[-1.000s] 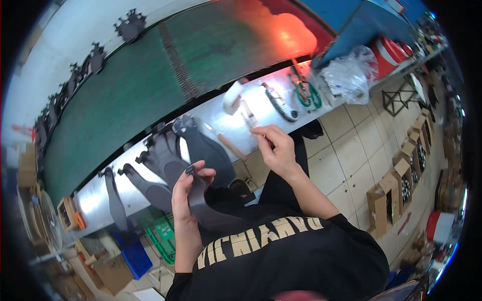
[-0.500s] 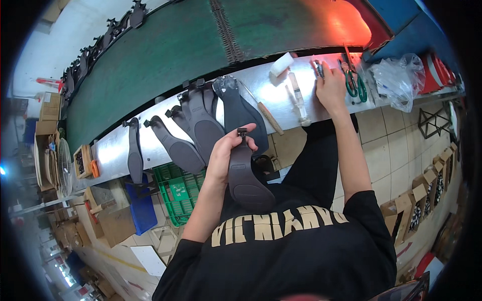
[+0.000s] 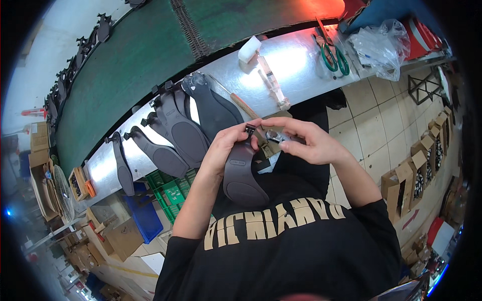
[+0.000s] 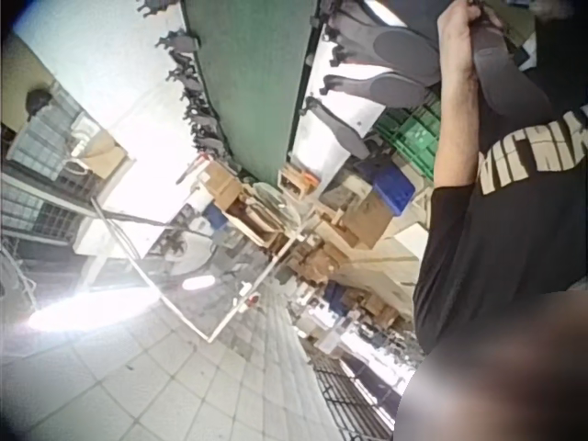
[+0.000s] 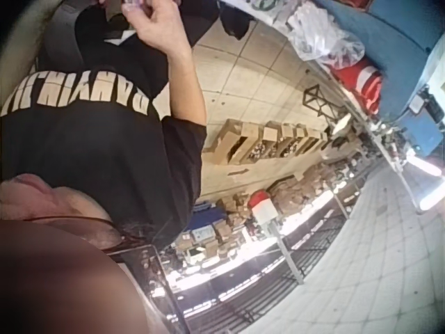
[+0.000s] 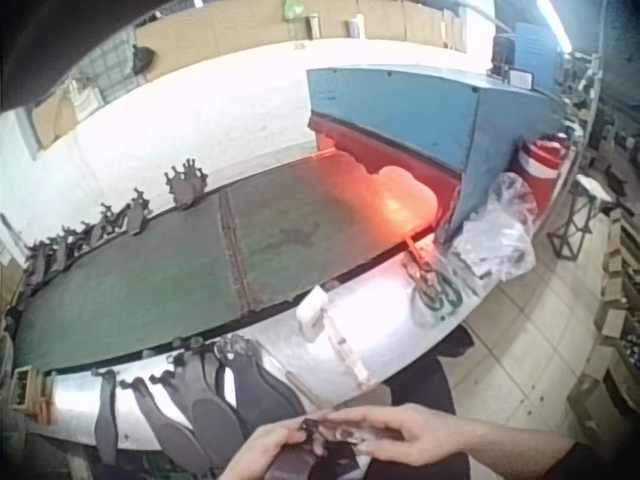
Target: Apply glue to the edges and surfaces of shoe soles using a brush.
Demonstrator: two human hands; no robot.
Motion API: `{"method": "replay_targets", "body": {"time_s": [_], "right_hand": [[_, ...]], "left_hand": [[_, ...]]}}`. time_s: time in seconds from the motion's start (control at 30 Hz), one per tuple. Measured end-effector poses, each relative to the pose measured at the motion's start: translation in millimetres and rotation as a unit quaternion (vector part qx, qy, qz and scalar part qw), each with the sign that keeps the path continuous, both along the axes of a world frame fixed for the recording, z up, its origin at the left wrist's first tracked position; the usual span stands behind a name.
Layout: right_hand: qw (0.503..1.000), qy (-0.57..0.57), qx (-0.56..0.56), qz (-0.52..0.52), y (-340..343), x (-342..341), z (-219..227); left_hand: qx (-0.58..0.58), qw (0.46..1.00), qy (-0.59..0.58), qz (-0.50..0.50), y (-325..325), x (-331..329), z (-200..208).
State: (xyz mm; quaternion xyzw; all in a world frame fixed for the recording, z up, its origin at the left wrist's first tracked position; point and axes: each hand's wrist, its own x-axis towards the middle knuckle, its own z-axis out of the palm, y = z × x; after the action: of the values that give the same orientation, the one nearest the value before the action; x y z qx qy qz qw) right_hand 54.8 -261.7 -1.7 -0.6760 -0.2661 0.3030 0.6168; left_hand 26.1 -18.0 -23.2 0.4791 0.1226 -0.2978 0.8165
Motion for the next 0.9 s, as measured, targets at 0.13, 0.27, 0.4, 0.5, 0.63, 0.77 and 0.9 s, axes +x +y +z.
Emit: {"method": "replay_targets", "body": {"time_s": [0.13, 0.27, 0.4, 0.5, 0.63, 0.77, 0.9], "right_hand": [[0.999, 0.031, -0.019, -0.021, -1.2, -6.0, 8.4], [0.999, 0.037, 0.003, 0.009, -3.8, -8.1, -2.9], [1.000, 0.006, 0.009, 0.028, -7.7, -7.5, -10.1], [1.000, 0.022, 0.015, 0.014, -5.5, -12.5, -11.8], [0.999, 0.017, -0.043, -0.013, 0.1, -17.3, 1.2], [0.996, -0.010, -0.081, -0.032, 1.1, -20.6, 2.2], [0.994, -0.013, -0.101, -0.041, 2.5, -20.7, 4.6]], "left_hand": [[0.030, 0.999, 0.013, -0.025, -6.3, -1.4, 2.6], [0.056, 0.998, 0.017, -0.036, -13.2, -4.1, 8.4], [0.074, 0.996, 0.022, -0.040, -19.3, -5.5, 15.2], [0.078, 0.996, -0.004, -0.053, -17.4, -6.6, 8.1], [0.071, 0.997, 0.003, -0.034, -18.7, -6.9, 3.1], [0.090, 0.995, 0.008, -0.031, -21.5, -6.8, 7.3], [0.092, 0.995, 0.009, -0.028, -21.5, -6.7, 7.9]]}}
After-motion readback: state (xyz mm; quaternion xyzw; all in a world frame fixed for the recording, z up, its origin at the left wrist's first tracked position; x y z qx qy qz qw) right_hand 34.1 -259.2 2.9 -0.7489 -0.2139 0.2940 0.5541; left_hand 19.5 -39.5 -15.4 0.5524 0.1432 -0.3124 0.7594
